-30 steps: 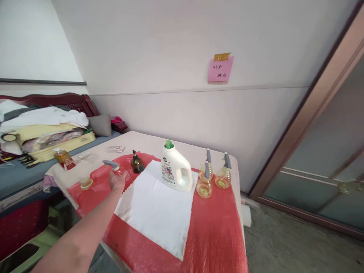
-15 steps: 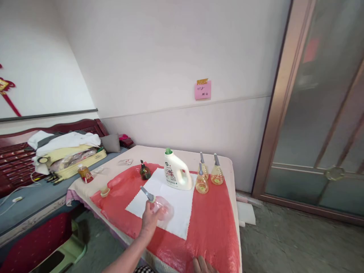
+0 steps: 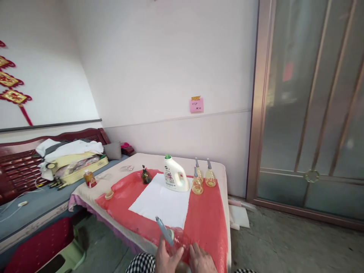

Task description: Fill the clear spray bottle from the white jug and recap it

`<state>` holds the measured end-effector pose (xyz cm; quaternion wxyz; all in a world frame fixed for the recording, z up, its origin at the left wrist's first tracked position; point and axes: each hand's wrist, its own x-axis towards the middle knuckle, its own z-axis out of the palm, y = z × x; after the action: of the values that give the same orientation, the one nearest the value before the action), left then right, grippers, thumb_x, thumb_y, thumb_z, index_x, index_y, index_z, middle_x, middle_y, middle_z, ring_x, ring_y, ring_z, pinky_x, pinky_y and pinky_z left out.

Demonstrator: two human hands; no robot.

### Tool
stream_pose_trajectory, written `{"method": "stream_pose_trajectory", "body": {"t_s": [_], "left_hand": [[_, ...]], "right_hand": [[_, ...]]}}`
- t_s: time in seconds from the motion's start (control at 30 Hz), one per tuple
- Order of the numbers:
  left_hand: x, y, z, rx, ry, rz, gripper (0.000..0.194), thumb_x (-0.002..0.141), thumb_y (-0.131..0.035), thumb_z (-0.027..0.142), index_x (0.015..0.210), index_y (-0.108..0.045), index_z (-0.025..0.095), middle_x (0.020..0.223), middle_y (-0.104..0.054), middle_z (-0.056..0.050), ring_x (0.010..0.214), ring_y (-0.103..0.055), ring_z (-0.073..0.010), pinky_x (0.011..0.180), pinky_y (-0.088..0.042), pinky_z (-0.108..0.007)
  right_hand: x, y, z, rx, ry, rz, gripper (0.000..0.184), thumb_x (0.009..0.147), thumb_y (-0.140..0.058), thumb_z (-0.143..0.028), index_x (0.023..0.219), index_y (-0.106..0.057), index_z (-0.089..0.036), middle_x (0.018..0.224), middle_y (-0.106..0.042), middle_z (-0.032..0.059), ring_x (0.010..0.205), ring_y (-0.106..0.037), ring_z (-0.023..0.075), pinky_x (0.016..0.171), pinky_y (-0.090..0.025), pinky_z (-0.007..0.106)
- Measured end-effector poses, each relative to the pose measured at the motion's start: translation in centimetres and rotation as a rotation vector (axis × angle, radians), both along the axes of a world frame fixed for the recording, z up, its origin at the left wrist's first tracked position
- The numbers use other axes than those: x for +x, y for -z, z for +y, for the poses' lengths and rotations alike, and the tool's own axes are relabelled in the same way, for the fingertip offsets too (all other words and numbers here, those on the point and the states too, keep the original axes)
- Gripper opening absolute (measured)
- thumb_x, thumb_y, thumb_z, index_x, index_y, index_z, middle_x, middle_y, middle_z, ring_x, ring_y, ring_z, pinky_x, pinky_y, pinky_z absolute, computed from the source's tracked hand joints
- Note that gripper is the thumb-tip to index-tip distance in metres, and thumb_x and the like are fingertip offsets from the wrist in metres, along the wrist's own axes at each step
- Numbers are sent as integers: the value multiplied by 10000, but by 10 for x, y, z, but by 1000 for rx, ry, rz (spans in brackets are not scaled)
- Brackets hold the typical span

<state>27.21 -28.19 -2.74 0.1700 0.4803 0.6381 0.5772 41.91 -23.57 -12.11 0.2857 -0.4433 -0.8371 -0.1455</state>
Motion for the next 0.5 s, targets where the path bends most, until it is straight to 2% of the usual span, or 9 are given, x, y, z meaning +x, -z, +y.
{"method": "stream_pose_trajectory", "body": {"t_s": [0.1, 0.17, 0.27, 0.4, 0.5], "left_hand": [[3, -8, -29, 33, -35, 16, 467, 637, -659, 342, 1076, -639, 183, 1095, -701, -138, 1087, -644, -326, 954, -490, -434], [2, -23, -45, 38, -25, 16, 478, 619, -672, 305, 1080, -639, 187, 1117, -697, -137, 1096, -638, -325, 960, -486, -438], [0, -53, -63, 22, 43, 1, 516, 606, -678, 250, 1115, -626, 186, 1151, -692, -132, 1124, -620, -316, 982, -465, -434], [-1, -89, -69, -35, 139, -10, 518, 594, -671, 207, 1109, -625, 183, 1160, -684, -112, 1131, -605, -286, 1016, -428, -394], [-3, -104, -59, -45, 240, -25, 536, 587, -673, 192, 1120, -615, 186, 1167, -676, -102, 1137, -595, -276, 1023, -418, -381]], "right_hand": [[-1, -7, -5, -54, 30, 7, 282, 733, -436, 10, 874, -565, -198, 781, -646, 37, 628, -654, 166, 550, -451, 215], [-1, -10, -7, -80, 22, 10, 259, 759, -452, -27, 902, -585, -198, 801, -656, 47, 627, -657, 176, 551, -457, 228], [-1, -13, -6, -109, -14, 19, 228, 783, -464, -79, 909, -603, -209, 795, -659, 43, 616, -659, 183, 538, -453, 234], [0, -12, -4, -122, -43, 42, 226, 815, -434, -107, 899, -610, -221, 764, -655, 37, 592, -662, 179, 505, -429, 225], [1, -11, -2, -114, -47, 60, 227, 823, -426, -111, 895, -606, -229, 770, -662, 31, 583, -663, 169, 489, -416, 213]]}}
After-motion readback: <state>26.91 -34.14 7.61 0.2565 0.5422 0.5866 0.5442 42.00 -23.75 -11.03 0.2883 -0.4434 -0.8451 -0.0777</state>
